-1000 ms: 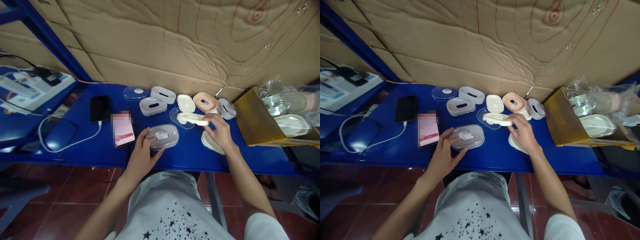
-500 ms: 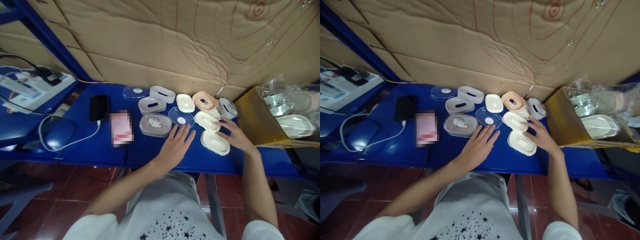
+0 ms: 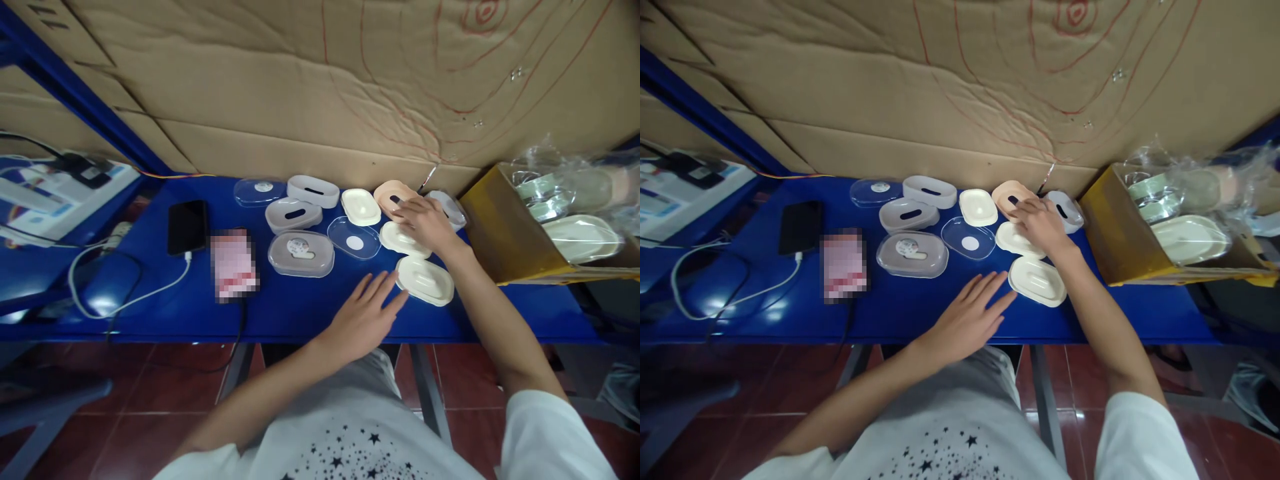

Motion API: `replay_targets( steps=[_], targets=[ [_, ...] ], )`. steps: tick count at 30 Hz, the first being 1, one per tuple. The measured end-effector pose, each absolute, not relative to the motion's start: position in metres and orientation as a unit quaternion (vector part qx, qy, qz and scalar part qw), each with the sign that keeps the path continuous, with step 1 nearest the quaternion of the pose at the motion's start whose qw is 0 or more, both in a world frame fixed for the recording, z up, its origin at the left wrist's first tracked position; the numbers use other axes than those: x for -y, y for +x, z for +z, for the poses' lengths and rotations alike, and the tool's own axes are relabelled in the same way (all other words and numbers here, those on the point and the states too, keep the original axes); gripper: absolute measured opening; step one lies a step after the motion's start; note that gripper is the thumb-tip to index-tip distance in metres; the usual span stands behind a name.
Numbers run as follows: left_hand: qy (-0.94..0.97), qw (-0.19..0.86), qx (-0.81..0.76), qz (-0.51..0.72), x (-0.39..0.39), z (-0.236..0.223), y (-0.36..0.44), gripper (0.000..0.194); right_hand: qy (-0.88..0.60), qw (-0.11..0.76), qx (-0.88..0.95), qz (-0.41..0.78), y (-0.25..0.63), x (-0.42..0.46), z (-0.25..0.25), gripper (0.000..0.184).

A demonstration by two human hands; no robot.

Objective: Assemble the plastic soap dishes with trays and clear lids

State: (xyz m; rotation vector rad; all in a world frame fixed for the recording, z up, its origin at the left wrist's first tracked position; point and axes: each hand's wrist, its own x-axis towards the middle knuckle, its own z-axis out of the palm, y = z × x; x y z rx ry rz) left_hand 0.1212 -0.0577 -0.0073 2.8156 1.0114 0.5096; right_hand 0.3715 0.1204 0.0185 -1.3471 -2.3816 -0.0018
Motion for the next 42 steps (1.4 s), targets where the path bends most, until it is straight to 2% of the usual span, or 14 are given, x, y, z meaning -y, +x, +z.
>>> replay_targets(
  steps=[2,4,8,10,12,16,19,21,23,25,28,31,36,42],
  targets=[
    [0.935,0.055,-0.310,0.165,0.057,-0.008,0.138,0.056,-0.485,0.213,0.848,0.010,0.370,-0.126,0.020,0.023],
    [0.940,0.047,-0.303,0.152,0.054,-0.011,0.151,0.059,-0.497,0.265,0.826,0.021,0.375,-0.113,0.024,0.029],
    [0.946,0.028,-0.287,0.145,0.056,-0.015,0.141,0.044,-0.555,0.472,0.683,0.057,0.399,-0.046,0.029,0.047],
    [0.945,0.025,-0.290,0.149,0.066,-0.015,0.117,0.040,-0.580,0.517,0.625,0.070,0.413,-0.007,0.024,0.051],
    [0.938,0.031,-0.309,0.152,0.079,-0.015,0.088,0.037,-0.628,0.546,0.534,0.153,0.423,0.027,0.012,0.050],
    [0.925,0.057,-0.339,0.162,0.102,-0.019,0.040,0.044,-0.704,0.503,0.440,0.240,0.430,0.067,-0.019,0.056],
    [0.902,0.074,-0.365,0.216,0.107,-0.025,0.022,0.047,-0.705,0.460,0.499,0.207,0.429,0.082,-0.031,0.058],
    [0.877,0.084,-0.394,0.262,0.106,-0.028,0.016,0.044,-0.675,0.398,0.596,0.176,0.427,0.090,-0.031,0.063],
    [0.851,0.116,-0.423,0.289,0.104,-0.029,0.013,0.046,-0.628,0.303,0.695,0.177,0.424,0.095,-0.027,0.076],
    [0.832,0.170,-0.440,0.293,0.102,-0.028,0.009,0.052,-0.587,0.227,0.754,0.186,0.419,0.098,-0.021,0.076],
    [0.818,0.240,-0.441,0.280,0.099,-0.026,0.005,0.061,-0.566,0.242,0.769,0.174,0.406,0.098,-0.015,0.058],
    [0.808,0.267,-0.440,0.286,0.097,-0.028,0.003,0.074,-0.534,0.275,0.777,0.188,0.384,0.096,-0.011,0.061],
    [0.788,0.299,-0.436,0.316,0.093,-0.032,0.002,0.098,-0.433,0.219,0.847,0.218,0.335,0.088,-0.008,0.066],
    [0.816,0.294,-0.404,0.290,0.091,-0.030,-0.004,0.098,-0.327,0.144,0.919,0.166,0.298,0.069,-0.005,0.057]
  ],
)
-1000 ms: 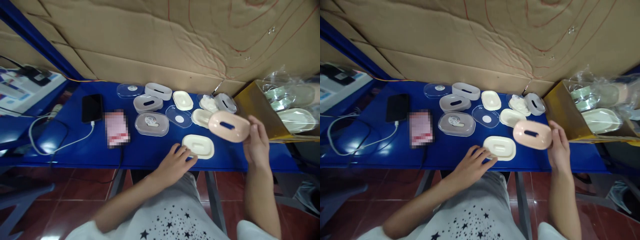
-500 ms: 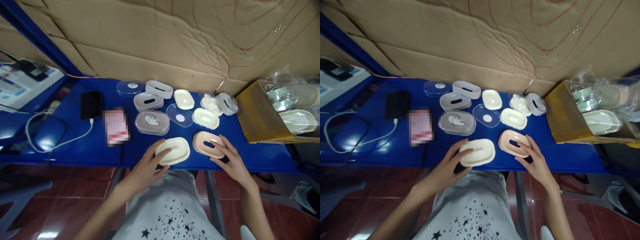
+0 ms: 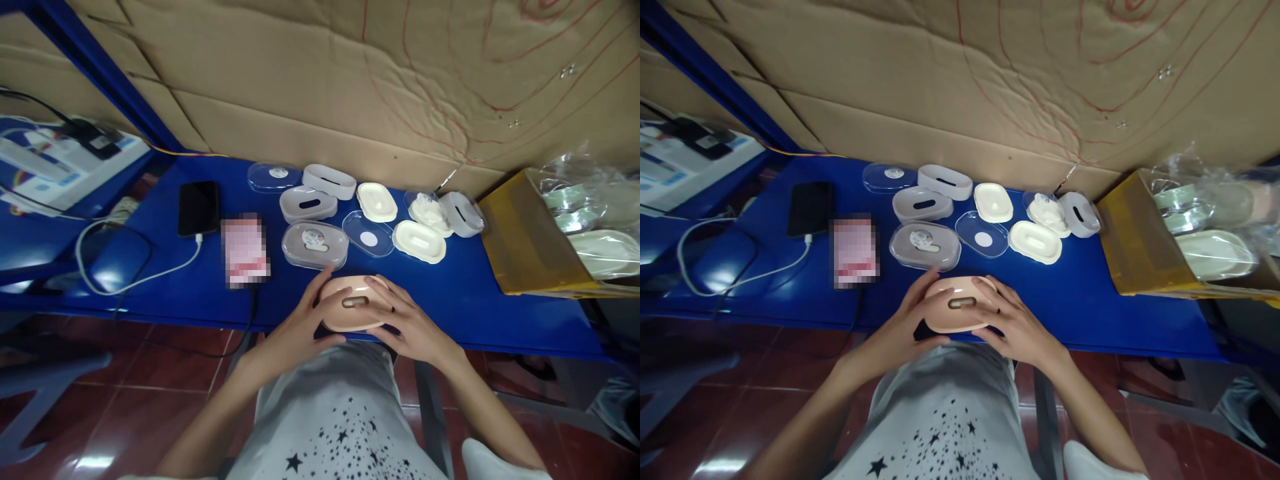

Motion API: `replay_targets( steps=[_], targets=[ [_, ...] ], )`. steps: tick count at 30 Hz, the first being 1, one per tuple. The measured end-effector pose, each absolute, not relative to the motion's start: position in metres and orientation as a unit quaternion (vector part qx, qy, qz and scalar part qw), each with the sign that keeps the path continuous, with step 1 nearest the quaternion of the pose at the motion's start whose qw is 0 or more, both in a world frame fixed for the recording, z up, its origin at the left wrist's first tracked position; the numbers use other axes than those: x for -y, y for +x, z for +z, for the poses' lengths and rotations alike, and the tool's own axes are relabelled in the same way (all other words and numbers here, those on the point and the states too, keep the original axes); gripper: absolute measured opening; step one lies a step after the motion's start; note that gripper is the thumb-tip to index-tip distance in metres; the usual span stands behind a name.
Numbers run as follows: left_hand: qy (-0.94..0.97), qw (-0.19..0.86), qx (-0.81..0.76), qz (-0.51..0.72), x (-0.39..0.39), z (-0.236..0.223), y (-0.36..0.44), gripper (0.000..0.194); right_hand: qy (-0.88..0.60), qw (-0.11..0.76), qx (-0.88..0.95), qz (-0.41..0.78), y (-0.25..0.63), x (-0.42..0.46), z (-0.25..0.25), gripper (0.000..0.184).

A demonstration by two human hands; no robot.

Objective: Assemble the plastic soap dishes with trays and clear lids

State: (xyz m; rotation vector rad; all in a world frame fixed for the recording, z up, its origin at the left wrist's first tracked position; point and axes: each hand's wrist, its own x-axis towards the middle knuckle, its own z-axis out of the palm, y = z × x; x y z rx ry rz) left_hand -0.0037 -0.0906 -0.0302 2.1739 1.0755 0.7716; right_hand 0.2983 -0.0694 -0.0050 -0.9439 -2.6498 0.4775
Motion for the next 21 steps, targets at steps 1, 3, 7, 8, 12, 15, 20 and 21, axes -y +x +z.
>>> replay_targets(
  steps=[1,3,7,8,12,15,20,21],
  targets=[
    [0.831,0.274,-0.399,0.275,0.090,-0.030,-0.004,0.096,-0.323,0.137,0.924,0.153,0.296,0.067,-0.004,0.056],
    [0.855,0.224,-0.393,0.255,0.090,-0.030,-0.005,0.085,-0.319,0.127,0.931,0.124,0.294,0.065,0.000,0.053],
    [0.865,0.157,-0.393,0.269,0.091,-0.034,-0.004,0.060,-0.309,0.113,0.942,0.070,0.290,0.064,0.008,0.049],
    [0.866,0.148,-0.393,0.271,0.091,-0.036,-0.004,0.059,-0.304,0.110,0.944,0.061,0.288,0.065,0.009,0.050],
    [0.878,0.110,-0.396,0.244,0.093,-0.042,-0.004,0.062,-0.280,0.090,0.955,0.030,0.286,0.071,0.005,0.054],
    [0.884,0.089,-0.399,0.226,0.094,-0.043,-0.004,0.067,-0.262,0.101,0.959,0.035,0.290,0.068,-0.003,0.055],
    [0.874,0.096,-0.411,0.241,0.096,-0.038,-0.003,0.063,-0.358,0.177,0.914,0.067,0.301,0.020,-0.010,0.059],
    [0.870,0.099,-0.415,0.248,0.096,-0.037,-0.003,0.061,-0.399,0.178,0.898,0.057,0.303,0.008,-0.011,0.056]
  ],
)
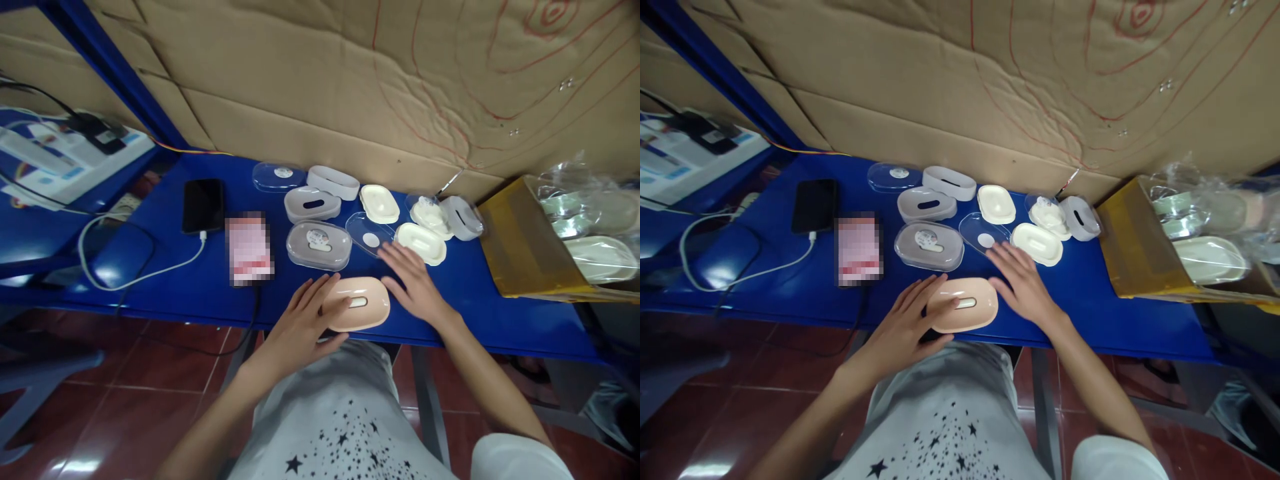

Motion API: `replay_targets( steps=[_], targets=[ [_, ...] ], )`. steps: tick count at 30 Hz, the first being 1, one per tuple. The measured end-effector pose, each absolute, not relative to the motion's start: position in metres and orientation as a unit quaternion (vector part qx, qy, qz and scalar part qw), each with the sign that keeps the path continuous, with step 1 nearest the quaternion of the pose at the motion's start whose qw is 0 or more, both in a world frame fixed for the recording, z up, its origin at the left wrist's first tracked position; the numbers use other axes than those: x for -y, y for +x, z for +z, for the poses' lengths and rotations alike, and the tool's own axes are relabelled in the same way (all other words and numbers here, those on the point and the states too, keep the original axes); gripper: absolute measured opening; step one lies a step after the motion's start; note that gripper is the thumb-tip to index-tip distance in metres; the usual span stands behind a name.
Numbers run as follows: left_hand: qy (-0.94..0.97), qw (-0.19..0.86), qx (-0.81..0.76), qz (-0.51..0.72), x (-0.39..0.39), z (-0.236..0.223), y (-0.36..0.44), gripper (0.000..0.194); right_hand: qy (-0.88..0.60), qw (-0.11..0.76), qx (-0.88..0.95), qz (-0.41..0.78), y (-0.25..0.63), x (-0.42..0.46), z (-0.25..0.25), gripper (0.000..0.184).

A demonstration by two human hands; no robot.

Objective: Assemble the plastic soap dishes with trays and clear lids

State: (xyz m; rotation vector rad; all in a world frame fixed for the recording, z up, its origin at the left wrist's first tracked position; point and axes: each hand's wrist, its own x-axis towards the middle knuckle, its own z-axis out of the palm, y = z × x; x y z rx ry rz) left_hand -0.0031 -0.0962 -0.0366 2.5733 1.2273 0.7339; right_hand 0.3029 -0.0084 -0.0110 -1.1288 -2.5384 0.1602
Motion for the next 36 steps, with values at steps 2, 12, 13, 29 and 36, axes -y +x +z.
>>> replay_targets(
  steps=[2,12,13,29,36],
  targets=[
    [0.861,0.108,-0.422,0.262,0.097,-0.034,-0.003,0.059,-0.452,0.178,0.873,0.048,0.306,-0.009,-0.011,0.043],
    [0.815,0.208,-0.439,0.317,0.095,-0.031,0.003,0.088,-0.518,0.520,0.490,0.470,0.323,0.026,-0.002,0.036],
    [0.813,0.217,-0.440,0.313,0.095,-0.031,0.004,0.092,-0.521,0.533,0.454,0.488,0.324,0.026,-0.004,0.038],
    [0.827,0.246,-0.419,0.284,0.085,-0.034,0.013,0.092,-0.517,0.347,0.714,0.320,0.301,0.062,-0.018,0.051],
    [0.808,0.321,-0.410,0.277,0.079,-0.028,0.015,0.080,-0.331,0.212,0.908,0.145,0.309,0.065,-0.017,0.082]
  ],
)
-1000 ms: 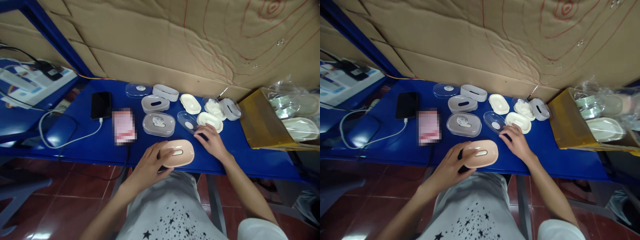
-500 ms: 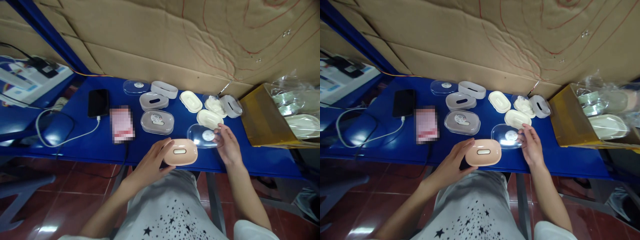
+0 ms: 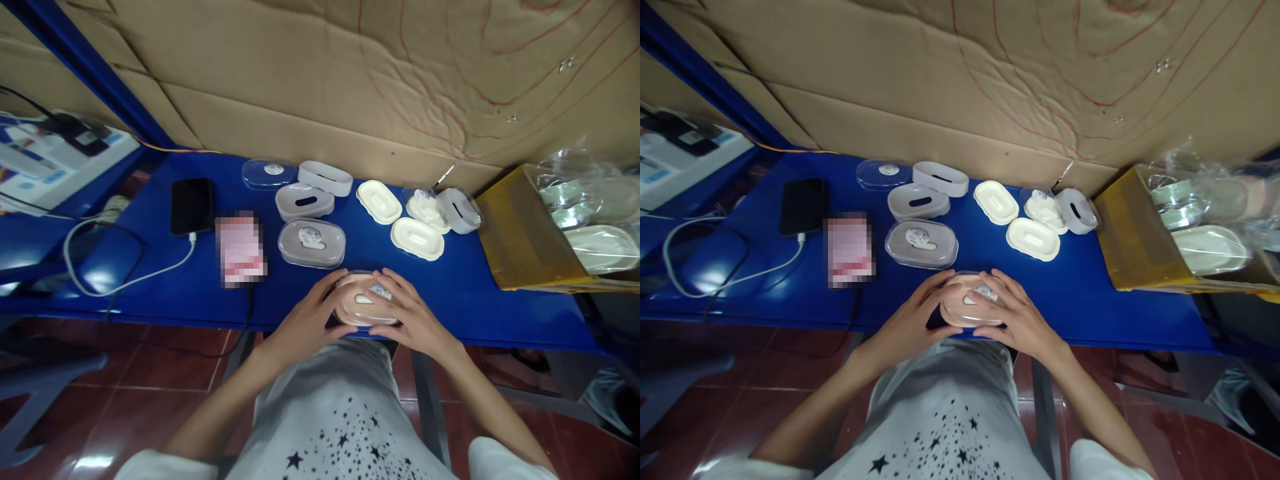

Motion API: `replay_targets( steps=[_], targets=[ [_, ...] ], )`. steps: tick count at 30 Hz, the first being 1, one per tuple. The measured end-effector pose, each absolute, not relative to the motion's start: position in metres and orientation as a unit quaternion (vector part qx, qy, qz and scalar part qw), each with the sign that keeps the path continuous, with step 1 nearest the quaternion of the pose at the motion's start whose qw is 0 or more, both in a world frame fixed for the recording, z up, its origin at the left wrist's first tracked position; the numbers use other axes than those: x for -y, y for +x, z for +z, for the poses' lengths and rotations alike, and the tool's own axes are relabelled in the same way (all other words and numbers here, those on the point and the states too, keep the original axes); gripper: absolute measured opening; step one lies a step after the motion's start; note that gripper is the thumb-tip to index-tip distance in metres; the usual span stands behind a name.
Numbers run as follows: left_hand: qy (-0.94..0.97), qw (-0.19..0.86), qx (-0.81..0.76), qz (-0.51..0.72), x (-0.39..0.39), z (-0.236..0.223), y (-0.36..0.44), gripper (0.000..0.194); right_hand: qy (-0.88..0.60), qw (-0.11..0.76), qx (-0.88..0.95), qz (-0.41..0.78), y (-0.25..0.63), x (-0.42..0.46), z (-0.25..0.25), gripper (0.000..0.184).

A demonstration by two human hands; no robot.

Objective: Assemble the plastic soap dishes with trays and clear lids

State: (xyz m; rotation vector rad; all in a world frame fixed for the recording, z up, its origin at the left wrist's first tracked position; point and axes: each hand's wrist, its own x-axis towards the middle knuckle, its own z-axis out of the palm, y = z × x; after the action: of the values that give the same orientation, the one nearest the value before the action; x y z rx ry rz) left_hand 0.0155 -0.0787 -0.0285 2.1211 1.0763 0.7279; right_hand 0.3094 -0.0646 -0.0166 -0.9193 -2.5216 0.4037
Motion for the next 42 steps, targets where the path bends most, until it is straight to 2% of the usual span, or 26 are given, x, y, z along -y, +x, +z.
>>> replay_targets(
  steps=[8,14,27,33,38,42],
  targets=[
    [0.785,0.361,-0.431,0.262,0.081,-0.029,0.014,0.084,-0.286,0.159,0.942,0.079,0.311,0.063,-0.004,0.060],
    [0.775,0.394,-0.410,0.276,0.078,-0.029,0.013,0.082,-0.292,0.150,0.939,0.106,0.313,0.064,-0.010,0.050],
    [0.785,0.395,-0.398,0.264,0.079,-0.029,0.012,0.085,-0.327,0.145,0.928,0.105,0.305,0.085,0.007,0.059],
    [0.788,0.399,-0.387,0.264,0.078,-0.023,0.013,0.076,-0.281,0.165,0.937,0.129,0.310,0.077,0.001,0.061],
    [0.783,0.391,-0.408,0.260,0.079,-0.027,0.013,0.089,-0.323,0.144,0.930,0.102,0.307,0.079,-0.001,0.059],
    [0.787,0.392,-0.402,0.255,0.079,-0.030,0.013,0.089,-0.320,0.137,0.934,0.076,0.304,0.081,-0.002,0.061]
  ],
)
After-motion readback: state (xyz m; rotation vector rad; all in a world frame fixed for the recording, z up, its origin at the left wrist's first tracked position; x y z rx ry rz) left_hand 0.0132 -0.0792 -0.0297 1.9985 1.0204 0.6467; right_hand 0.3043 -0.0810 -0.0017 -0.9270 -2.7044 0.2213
